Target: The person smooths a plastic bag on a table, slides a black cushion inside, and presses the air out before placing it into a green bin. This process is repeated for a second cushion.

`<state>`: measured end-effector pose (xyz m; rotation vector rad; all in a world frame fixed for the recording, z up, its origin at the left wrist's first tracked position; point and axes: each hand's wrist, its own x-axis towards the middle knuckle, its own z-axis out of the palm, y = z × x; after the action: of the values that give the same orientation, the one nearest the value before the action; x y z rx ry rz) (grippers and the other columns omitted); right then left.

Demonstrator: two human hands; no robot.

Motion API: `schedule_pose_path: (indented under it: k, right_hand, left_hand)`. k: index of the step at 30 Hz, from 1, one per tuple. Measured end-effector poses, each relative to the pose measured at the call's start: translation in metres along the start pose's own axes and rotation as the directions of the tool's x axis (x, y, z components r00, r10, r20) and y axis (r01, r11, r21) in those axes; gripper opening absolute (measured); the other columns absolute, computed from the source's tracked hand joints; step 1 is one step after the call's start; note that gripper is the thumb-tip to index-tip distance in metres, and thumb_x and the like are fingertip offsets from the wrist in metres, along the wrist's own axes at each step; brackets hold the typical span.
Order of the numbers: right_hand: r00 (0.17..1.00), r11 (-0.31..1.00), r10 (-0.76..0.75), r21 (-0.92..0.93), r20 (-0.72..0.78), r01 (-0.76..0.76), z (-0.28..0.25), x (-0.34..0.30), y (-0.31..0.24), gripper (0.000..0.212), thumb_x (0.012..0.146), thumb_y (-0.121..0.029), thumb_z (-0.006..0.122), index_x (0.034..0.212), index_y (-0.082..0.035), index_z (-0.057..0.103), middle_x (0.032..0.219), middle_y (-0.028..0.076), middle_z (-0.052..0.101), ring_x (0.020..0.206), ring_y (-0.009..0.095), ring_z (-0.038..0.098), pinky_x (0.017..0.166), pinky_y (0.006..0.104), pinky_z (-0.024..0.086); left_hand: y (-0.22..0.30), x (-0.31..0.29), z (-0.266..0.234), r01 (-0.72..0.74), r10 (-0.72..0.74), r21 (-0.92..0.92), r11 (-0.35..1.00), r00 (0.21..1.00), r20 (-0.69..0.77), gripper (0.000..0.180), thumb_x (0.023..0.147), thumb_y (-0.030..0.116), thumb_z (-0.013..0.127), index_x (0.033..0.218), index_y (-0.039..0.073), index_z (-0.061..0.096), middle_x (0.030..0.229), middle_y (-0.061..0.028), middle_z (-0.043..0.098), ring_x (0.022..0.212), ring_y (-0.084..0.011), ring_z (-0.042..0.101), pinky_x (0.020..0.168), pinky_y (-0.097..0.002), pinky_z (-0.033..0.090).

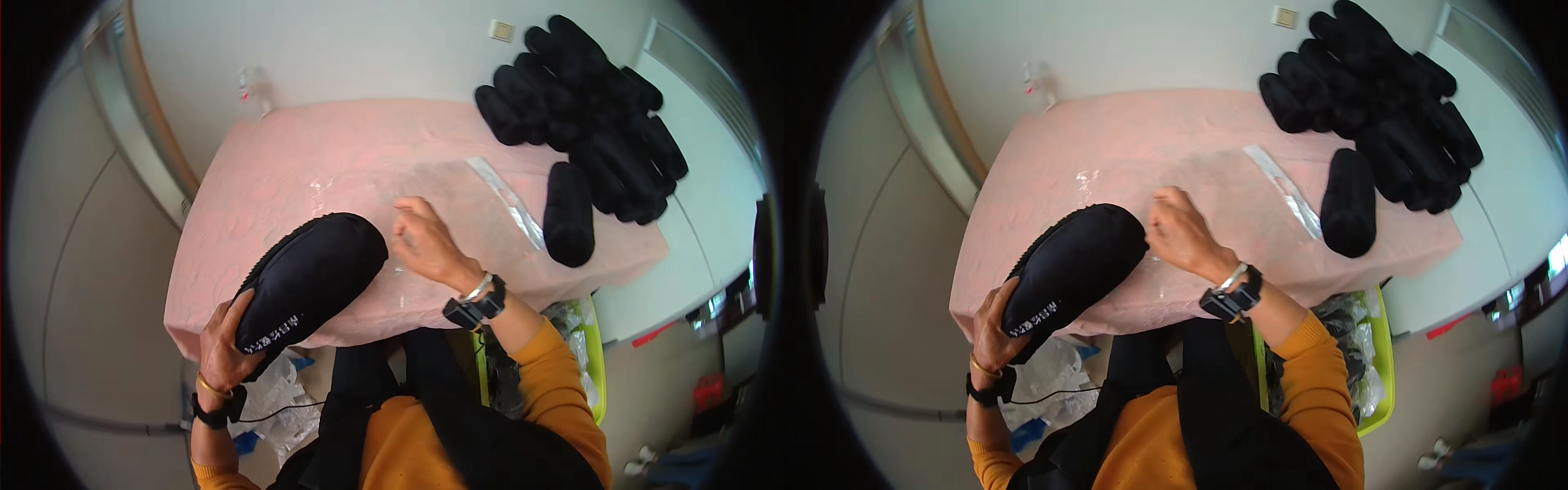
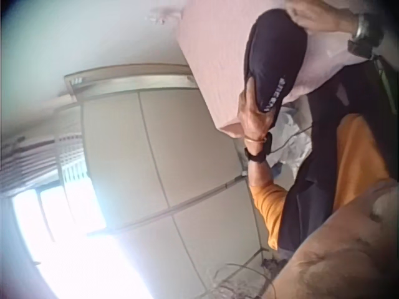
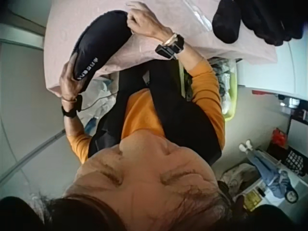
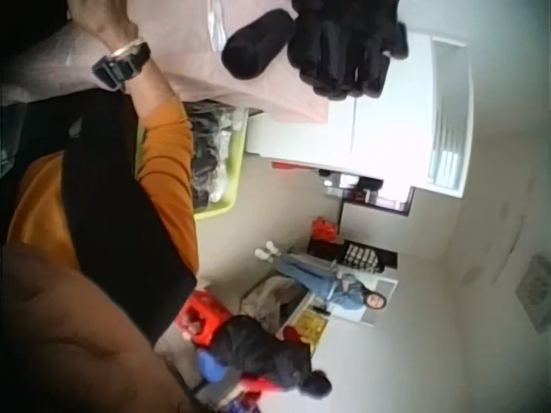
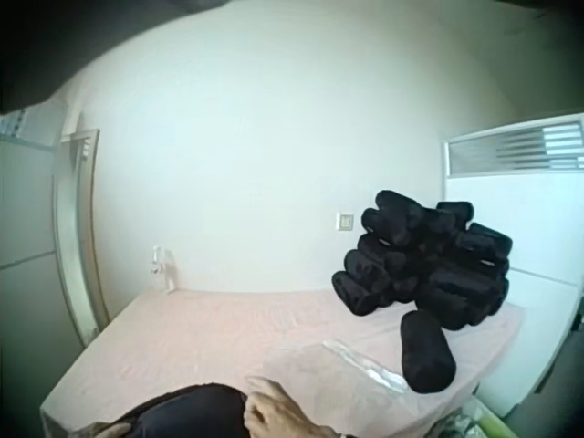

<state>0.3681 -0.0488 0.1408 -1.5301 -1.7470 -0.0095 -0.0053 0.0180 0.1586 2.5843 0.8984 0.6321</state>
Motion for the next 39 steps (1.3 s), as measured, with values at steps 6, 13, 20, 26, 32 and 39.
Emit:
schedule_pose_path:
  k: [6, 13, 20, 26, 32, 39]
  right_hand:
    - [0.978, 0.971, -0.142, 0.17, -0.153, 0.168, 0.009, 0.022, -0.033, 0.008, 0.078, -0.002, 0.061, 0.079, -0.003, 0.053, 0.122, 0.02, 0.058, 0.12, 0.037, 0.053, 0.1, 0.0423, 0.043]
    - [0.959, 0.94, -0.197, 0.239, -0.205, 0.244, 0.004, 0.023, -0.051, 0.008, 0.078, -0.002, 0.06, 0.079, -0.003, 0.052, 0.118, 0.021, 0.06, 0.12, 0.037, 0.054, 0.101, 0.0444, 0.041]
    - [0.932, 0.853, -0.269, 0.389, -0.242, 0.347, 0.019, 0.008, -0.055, 0.009, 0.08, -0.002, 0.059, 0.083, -0.003, 0.051, 0.119, 0.02, 0.059, 0.12, 0.04, 0.053, 0.103, 0.046, 0.04]
    - [0.892, 0.876, -0.345, 0.242, -0.292, 0.418, -0.007, -0.015, -0.07, 0.016, 0.081, -0.01, 0.065, 0.089, -0.004, 0.053, 0.126, 0.019, 0.054, 0.123, 0.04, 0.049, 0.101, 0.0476, 0.041]
    - [0.94, 0.926, -0.333, 0.166, -0.067, 0.34, -0.029, -0.094, -0.033, 0.032, 0.076, -0.02, 0.075, 0.099, -0.006, 0.057, 0.123, 0.015, 0.051, 0.115, 0.033, 0.05, 0.096, 0.0444, 0.043]
    - [0.92, 0.907, -0.388, -0.2, -0.059, 0.37, 0.003, -0.107, -0.012, 0.027, 0.077, -0.016, 0.072, 0.101, -0.01, 0.062, 0.101, 0.006, 0.054, 0.095, 0.025, 0.054, 0.088, 0.0376, 0.044]
  left_hand:
    - [0.049, 0.03, -0.014, -0.117, 0.119, 0.073, 0.99, 0.993, -0.025, 0.083, 0.058, 0.009, 0.08, 0.135, 0.003, 0.05, 0.111, -0.0222, 0.063, 0.098, -0.0391, 0.063, 0.085, -0.0413, 0.051]
    - [0.085, 0.07, 0.008, -0.092, 0.091, 0.012, 0.996, 0.993, 0.075, 0.083, 0.062, 0.015, 0.08, 0.137, 0.003, 0.048, 0.106, -0.0222, 0.062, 0.094, -0.0403, 0.062, 0.081, -0.0437, 0.051]
    - [0.064, 0.102, 0.087, -0.258, 0.268, -0.109, 0.96, 0.959, 0.093, 0.08, 0.07, 0.021, 0.076, 0.14, 0.003, 0.043, 0.106, -0.0226, 0.06, 0.093, -0.0414, 0.06, 0.08, -0.0438, 0.05]
    - [0.045, 0.121, 0.132, -0.52, 0.529, -0.173, 0.837, 0.848, 0.013, 0.08, 0.075, 0.022, 0.074, 0.143, 0.002, 0.036, 0.115, -0.0258, 0.058, 0.105, -0.0424, 0.059, 0.088, -0.042, 0.05]
    - [0.079, 0.135, 0.122, -0.1, 0.138, -0.293, 0.951, 0.984, 0.112, 0.082, 0.075, 0.025, 0.077, 0.142, 0.002, 0.035, 0.123, -0.0275, 0.056, 0.113, -0.0417, 0.058, 0.094, -0.0421, 0.049]
    - [0.082, 0.14, 0.119, -0.052, 0.096, -0.254, 0.966, 0.982, 0.162, 0.085, 0.075, 0.029, 0.08, 0.142, 0.001, 0.035, 0.122, -0.0269, 0.057, 0.112, -0.041, 0.059, 0.093, -0.0419, 0.048]
